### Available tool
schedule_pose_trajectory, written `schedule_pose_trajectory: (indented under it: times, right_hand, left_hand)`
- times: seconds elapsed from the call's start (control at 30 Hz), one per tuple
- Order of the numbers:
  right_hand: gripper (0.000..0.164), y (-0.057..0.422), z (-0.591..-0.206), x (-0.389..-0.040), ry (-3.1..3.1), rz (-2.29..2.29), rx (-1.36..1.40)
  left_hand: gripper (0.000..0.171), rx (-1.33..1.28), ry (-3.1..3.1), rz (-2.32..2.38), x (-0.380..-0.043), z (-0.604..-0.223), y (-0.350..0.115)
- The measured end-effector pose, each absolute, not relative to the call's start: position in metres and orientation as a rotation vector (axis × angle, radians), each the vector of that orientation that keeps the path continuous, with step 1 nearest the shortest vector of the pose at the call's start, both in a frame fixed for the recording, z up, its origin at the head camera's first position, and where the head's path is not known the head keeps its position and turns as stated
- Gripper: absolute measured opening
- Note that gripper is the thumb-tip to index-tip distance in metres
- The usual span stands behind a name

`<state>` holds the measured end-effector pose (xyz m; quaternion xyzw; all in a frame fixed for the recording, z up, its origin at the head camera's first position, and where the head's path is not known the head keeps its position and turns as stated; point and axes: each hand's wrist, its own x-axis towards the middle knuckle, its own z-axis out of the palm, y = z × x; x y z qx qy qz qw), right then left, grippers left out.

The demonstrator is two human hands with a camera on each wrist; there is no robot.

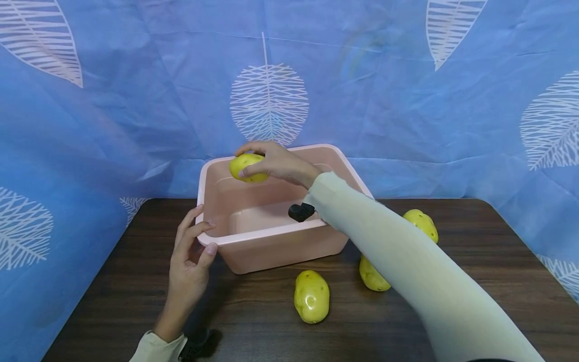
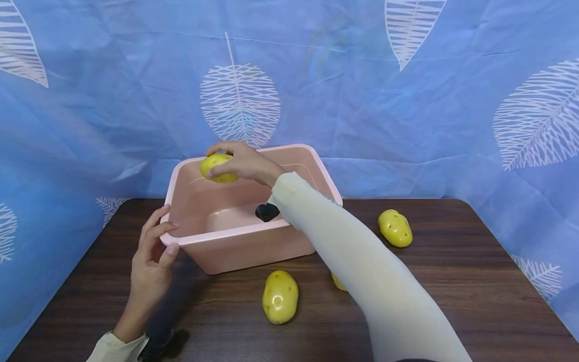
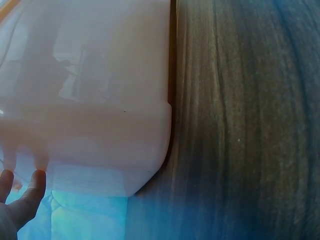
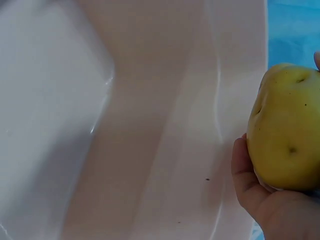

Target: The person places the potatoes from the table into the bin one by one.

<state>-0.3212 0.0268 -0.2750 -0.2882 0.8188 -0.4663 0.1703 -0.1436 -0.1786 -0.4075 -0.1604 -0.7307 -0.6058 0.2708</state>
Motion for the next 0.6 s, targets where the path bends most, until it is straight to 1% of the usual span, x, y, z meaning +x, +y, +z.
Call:
schedule_pose_trajectory:
  times: [0.33,0.6]
  right_hand:
    - [0.058,0.021,-0.284,-0.324,2.304,-1.246,-0.802]
    - [0.055,0.016,-0.289,-0.324,2.227,-1.225,-0.87]
  left_hand:
    - [0.037,-0.441,-1.968,-1.619,-0.143,-0.408,-0.179]
    - [0.036,-0.428,-1.969,-1.63,-0.142,-0.408,-0.178]
